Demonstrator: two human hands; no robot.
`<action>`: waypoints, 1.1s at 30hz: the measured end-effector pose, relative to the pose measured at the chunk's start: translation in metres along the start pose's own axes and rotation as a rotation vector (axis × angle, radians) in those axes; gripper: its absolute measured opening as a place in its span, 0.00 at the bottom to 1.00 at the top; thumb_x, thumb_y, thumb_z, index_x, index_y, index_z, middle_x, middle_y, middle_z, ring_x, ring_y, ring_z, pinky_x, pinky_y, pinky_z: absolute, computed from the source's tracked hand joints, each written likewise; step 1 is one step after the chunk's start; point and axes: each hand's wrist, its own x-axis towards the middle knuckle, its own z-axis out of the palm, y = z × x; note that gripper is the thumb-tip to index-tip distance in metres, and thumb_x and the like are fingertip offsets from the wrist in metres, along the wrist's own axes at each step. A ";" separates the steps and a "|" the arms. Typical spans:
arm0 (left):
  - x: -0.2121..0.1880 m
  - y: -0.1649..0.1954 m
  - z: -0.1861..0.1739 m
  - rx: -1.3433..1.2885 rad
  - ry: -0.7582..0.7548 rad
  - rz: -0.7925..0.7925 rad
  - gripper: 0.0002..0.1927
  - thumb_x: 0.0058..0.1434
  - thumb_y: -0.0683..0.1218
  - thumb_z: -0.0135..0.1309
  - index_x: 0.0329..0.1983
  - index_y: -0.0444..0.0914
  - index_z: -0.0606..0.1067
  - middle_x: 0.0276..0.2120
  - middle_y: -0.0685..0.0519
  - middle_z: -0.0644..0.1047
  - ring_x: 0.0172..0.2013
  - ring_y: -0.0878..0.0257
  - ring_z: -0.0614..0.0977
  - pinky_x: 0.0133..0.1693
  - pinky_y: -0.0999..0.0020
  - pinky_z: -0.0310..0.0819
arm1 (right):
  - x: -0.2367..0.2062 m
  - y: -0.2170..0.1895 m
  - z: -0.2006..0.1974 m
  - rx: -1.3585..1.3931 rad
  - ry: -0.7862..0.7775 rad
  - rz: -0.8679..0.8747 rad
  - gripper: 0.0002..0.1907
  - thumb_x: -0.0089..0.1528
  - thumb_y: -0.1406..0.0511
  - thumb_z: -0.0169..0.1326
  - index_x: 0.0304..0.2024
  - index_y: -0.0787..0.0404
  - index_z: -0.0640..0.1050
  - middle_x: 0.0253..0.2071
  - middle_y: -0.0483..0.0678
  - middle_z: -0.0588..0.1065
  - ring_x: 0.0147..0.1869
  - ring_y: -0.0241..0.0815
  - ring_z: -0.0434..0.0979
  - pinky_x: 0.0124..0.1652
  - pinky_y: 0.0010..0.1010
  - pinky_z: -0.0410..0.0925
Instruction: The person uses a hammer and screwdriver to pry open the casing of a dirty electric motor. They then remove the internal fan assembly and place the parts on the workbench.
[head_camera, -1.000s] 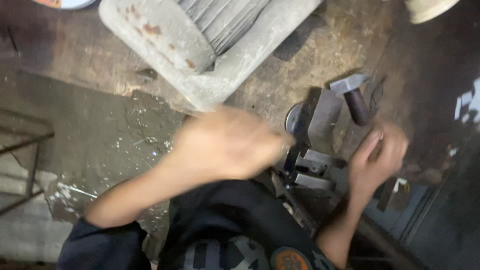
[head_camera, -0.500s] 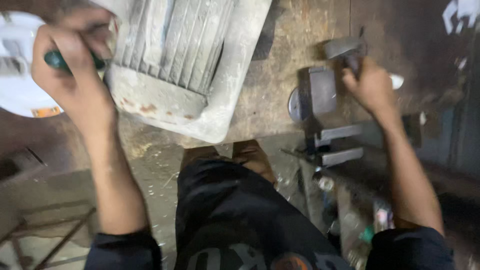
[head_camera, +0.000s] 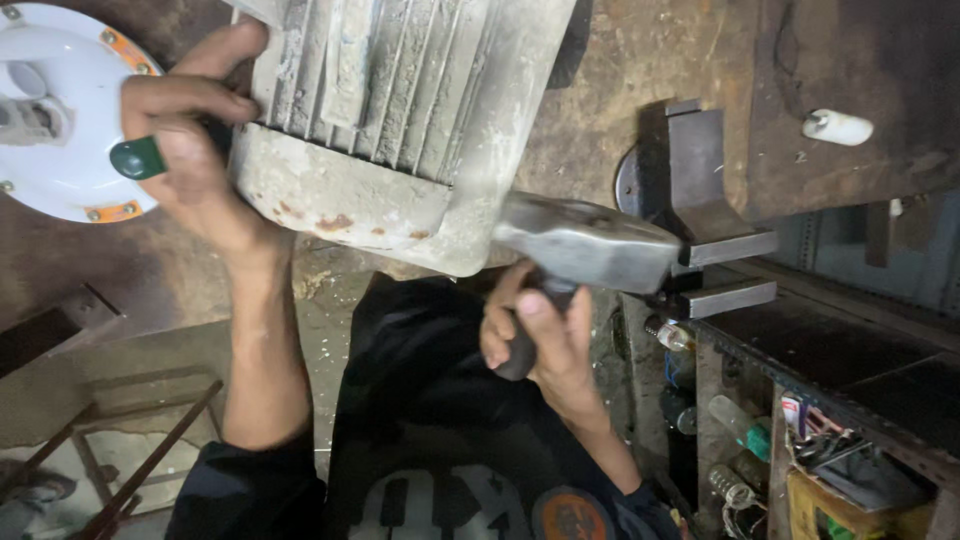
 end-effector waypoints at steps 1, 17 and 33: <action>-0.002 -0.002 0.001 -0.015 0.007 -0.006 0.24 0.80 0.61 0.39 0.44 0.34 0.66 0.52 0.35 0.78 0.53 0.52 0.81 0.63 0.54 0.74 | 0.007 0.002 0.005 -0.050 -0.072 -0.008 0.16 0.70 0.58 0.55 0.43 0.64 0.69 0.27 0.49 0.67 0.24 0.40 0.70 0.24 0.33 0.69; -0.014 -0.008 0.013 0.050 0.127 -0.058 0.28 0.79 0.60 0.26 0.58 0.35 0.68 0.50 0.38 0.82 0.53 0.54 0.85 0.61 0.62 0.80 | 0.026 -0.017 0.014 -0.346 -0.196 -0.022 0.25 0.70 0.56 0.50 0.58 0.66 0.58 0.26 0.50 0.70 0.23 0.41 0.72 0.25 0.32 0.70; -0.019 -0.014 0.003 0.014 0.132 -0.093 0.29 0.80 0.61 0.24 0.55 0.35 0.68 0.45 0.37 0.84 0.49 0.56 0.86 0.56 0.67 0.74 | 0.020 -0.016 -0.002 0.085 -0.150 -0.236 0.18 0.70 0.54 0.50 0.40 0.64 0.69 0.26 0.49 0.69 0.26 0.43 0.72 0.27 0.35 0.70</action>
